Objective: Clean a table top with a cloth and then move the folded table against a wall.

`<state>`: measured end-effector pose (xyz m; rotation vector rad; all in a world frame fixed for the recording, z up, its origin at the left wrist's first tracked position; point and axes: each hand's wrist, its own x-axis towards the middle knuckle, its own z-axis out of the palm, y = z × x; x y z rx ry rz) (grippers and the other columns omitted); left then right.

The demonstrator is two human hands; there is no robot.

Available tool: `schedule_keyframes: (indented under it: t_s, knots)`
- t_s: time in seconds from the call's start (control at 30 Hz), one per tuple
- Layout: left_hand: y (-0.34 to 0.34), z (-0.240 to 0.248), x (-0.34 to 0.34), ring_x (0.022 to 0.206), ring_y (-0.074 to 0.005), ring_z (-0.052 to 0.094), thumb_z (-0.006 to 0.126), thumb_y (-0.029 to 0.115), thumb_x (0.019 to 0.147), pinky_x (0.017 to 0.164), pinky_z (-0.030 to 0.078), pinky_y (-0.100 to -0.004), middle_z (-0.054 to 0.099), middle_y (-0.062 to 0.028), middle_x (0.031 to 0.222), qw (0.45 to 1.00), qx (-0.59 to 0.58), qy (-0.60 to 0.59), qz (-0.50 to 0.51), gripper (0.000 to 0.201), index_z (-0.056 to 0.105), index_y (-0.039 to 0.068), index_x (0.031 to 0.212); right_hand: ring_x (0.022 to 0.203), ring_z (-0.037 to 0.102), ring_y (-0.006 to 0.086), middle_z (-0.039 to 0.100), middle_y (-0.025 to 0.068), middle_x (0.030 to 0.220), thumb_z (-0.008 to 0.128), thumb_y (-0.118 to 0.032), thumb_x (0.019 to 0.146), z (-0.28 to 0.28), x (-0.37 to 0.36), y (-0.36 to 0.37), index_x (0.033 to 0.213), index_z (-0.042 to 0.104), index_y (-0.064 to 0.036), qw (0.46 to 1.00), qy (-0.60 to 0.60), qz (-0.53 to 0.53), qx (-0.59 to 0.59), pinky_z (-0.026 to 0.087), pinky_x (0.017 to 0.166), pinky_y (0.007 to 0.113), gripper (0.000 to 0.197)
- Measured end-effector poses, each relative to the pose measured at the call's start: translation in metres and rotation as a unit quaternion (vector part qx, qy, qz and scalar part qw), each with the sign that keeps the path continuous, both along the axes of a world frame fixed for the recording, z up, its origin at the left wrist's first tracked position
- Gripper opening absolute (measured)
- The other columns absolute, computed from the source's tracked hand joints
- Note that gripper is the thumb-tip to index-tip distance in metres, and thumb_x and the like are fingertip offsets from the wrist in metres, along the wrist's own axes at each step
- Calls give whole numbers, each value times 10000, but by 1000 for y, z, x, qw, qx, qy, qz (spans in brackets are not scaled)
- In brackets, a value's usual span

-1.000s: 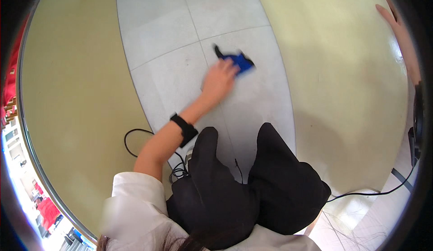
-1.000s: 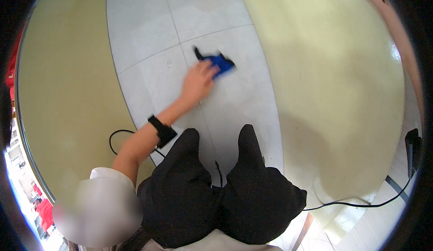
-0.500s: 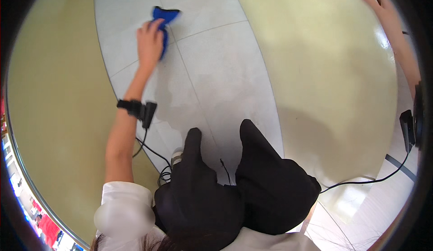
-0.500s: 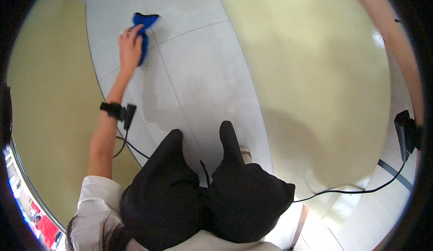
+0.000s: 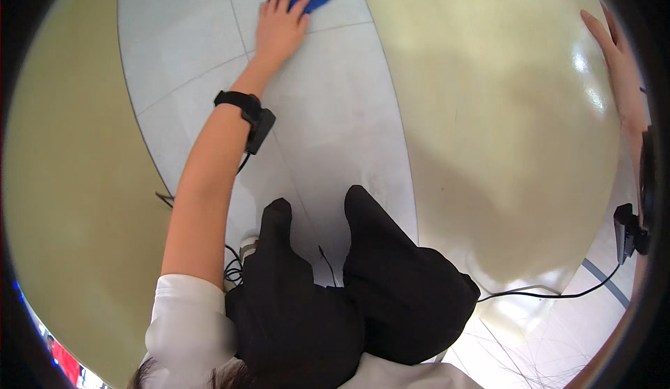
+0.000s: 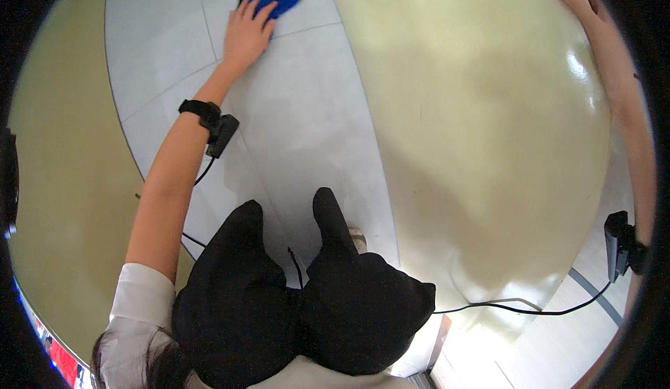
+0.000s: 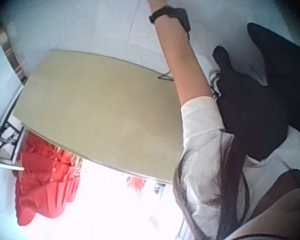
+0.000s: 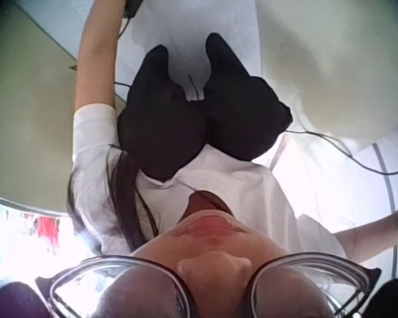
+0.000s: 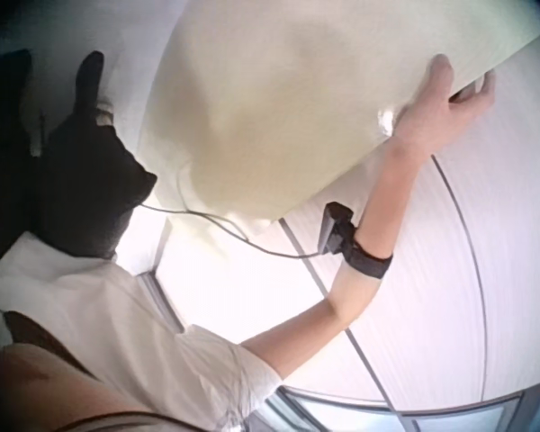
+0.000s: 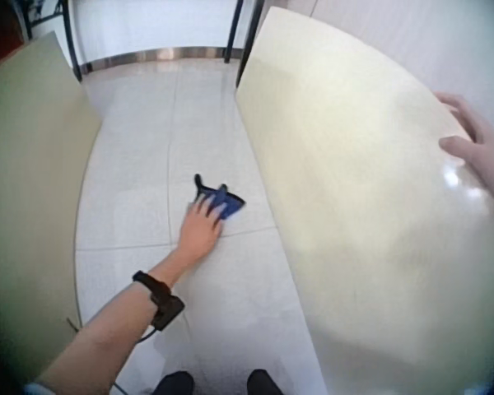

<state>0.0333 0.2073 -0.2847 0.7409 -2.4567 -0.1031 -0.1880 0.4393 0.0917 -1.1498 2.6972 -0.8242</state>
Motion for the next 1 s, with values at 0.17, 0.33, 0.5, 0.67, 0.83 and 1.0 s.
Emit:
schedule_keyframes:
  t_s: [0.17,0.33,0.5,0.67,0.83,1.0]
  knots:
    - [71,11,1,1240,-342,370,553,227,821,1030,288,-472,473,-136,1281,995,42,-46,-80,388,538,154,1201,1183,448,165,480,80,1296,587,-303,857,-3,-16,2,1314,431,-13,998,35,26,43,305,1001,256,564]
    - [187,20,6,1254,-323,362,578,175,735,1020,297,-486,486,-126,1266,960,120,-25,-251,404,576,99,1132,1138,475,314,441,257,1272,550,-152,831,37,29,1,1345,205,87,969,72,212,101,344,982,364,664]
    - [260,2,46,1266,-299,351,565,135,733,1031,306,-467,447,-116,1306,921,128,-51,-365,457,531,110,1188,1178,435,295,402,202,1318,517,-174,842,17,41,-18,1359,233,-19,986,65,118,96,325,1007,396,610]
    - [251,3,43,1218,-306,401,546,31,718,1009,354,-409,452,-127,1295,893,189,-36,-406,488,514,94,1201,1213,408,275,405,156,1326,476,-181,855,17,60,-23,1366,287,-110,981,114,1,157,299,1039,410,549]
    - [173,19,17,1113,-334,466,526,-19,720,931,421,-384,466,-129,1266,955,183,62,-226,455,538,77,1165,1187,426,270,410,166,1314,472,-165,851,6,65,-28,1352,316,-100,988,108,15,106,316,1019,408,529]
    - [124,8,9,1150,-326,444,543,69,795,952,403,-397,482,-119,1265,979,145,78,-121,356,562,88,1150,1194,412,283,396,163,1329,474,-189,856,58,-121,-19,1359,308,-113,951,-95,236,175,308,1026,422,535]
